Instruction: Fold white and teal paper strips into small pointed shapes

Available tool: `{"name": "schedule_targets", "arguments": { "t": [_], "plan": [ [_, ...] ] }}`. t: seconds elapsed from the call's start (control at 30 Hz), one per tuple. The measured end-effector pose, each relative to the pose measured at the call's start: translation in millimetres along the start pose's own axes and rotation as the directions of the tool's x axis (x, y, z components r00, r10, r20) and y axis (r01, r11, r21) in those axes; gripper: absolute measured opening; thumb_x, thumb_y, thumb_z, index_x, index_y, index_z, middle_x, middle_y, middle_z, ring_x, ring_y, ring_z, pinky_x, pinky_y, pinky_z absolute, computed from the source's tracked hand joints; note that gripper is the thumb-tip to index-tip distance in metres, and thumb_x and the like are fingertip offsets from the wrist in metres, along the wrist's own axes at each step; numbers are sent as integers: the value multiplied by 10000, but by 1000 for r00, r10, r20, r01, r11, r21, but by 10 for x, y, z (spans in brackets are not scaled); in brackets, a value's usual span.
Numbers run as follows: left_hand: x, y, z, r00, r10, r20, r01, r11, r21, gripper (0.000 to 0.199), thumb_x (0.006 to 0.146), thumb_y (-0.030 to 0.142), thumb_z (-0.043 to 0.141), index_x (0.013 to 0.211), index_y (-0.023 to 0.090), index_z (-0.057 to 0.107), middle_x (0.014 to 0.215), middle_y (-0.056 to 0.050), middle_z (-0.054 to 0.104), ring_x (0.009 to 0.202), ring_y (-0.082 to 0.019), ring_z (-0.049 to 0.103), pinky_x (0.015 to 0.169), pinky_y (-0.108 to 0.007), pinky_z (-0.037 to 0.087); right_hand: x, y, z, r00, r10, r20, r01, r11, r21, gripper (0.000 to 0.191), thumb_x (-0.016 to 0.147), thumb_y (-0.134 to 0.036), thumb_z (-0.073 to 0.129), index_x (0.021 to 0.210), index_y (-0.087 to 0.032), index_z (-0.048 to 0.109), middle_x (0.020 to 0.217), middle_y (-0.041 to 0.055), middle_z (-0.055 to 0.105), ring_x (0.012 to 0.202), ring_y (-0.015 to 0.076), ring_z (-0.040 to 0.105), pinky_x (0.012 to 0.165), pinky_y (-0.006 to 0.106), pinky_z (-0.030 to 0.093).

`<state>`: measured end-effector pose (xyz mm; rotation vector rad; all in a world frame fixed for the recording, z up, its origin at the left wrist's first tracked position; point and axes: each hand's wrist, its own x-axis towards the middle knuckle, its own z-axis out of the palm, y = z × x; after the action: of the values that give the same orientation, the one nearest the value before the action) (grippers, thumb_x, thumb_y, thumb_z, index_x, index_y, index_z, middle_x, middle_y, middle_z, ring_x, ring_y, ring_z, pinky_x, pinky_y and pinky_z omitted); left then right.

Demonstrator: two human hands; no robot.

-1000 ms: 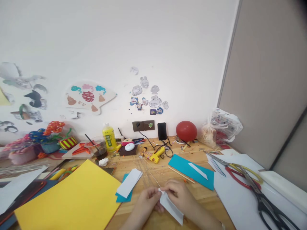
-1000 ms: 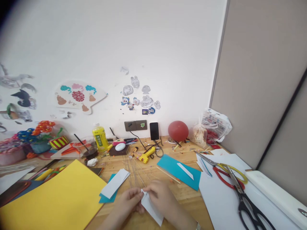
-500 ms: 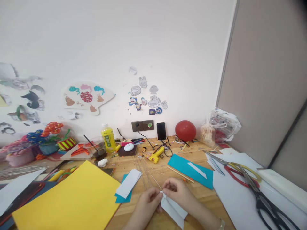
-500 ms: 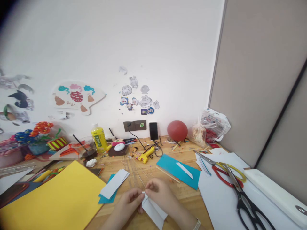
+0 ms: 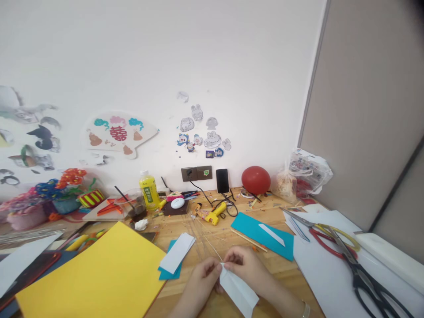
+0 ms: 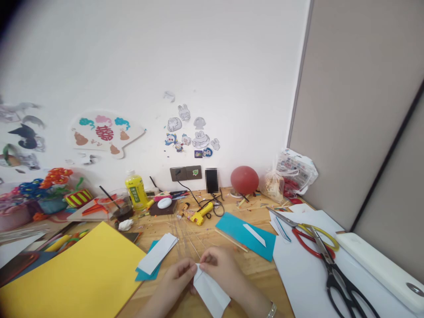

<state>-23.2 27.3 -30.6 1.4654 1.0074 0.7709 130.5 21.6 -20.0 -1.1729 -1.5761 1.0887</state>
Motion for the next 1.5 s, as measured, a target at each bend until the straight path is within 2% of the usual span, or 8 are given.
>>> {"name": "schedule_targets", "arguments": {
  "t": [0.33,0.5,0.67,0.93,1.1,1.3,1.5],
  "plan": [
    [-41,92,40,998,40,-52,-34,994,104,300,706,456,460,602,176,459,548,50,428,528,-123,469,503,-227,379,-13,-3,18,999,-32,12,32,999,-13,55,660,-138,551,680,-157,599,635,-13,573,645,133,534,579,206,402],
    [-44,125,22,992,72,-106,-51,980,191,266,717,399,439,563,183,423,532,55,385,536,-125,437,507,-221,345,-13,18,34,999,33,21,-30,990,-136,88,638,-127,536,698,-158,592,595,-38,522,580,109,472,520,189,354],
    [-48,136,32,990,96,-105,-64,958,278,244,724,360,410,549,190,403,531,50,373,551,-131,419,523,-222,318,-16,40,44,999,35,35,-28,978,-205,45,621,-121,534,638,-150,565,555,-58,452,543,89,411,483,175,302],
    [-75,126,34,982,163,-91,-112,904,412,249,757,333,386,563,184,435,560,28,412,579,-142,420,540,-223,296,-37,21,45,998,47,46,-39,986,-160,51,635,-145,546,587,-145,531,530,-61,435,517,86,408,470,176,292],
    [-76,132,42,975,197,-102,-131,883,450,270,773,339,377,549,192,412,556,21,435,581,-149,433,545,-229,300,-45,1,30,998,13,65,-4,991,-134,129,691,-179,507,568,-144,528,513,-59,430,509,83,403,472,174,297],
    [-85,127,54,981,170,-98,-121,918,379,228,766,372,414,629,191,437,592,34,443,574,-132,422,535,-218,316,-26,6,42,1000,14,-2,-15,995,-97,138,679,-157,505,542,-148,491,516,-56,441,520,91,423,486,180,315],
    [-77,101,51,984,132,-117,-70,902,425,146,748,274,422,630,190,434,563,42,453,544,-127,439,505,-213,315,-23,-38,11,999,18,40,-14,995,-102,157,694,-173,488,538,-152,494,520,-51,449,539,100,441,498,183,325]
  ]
}}
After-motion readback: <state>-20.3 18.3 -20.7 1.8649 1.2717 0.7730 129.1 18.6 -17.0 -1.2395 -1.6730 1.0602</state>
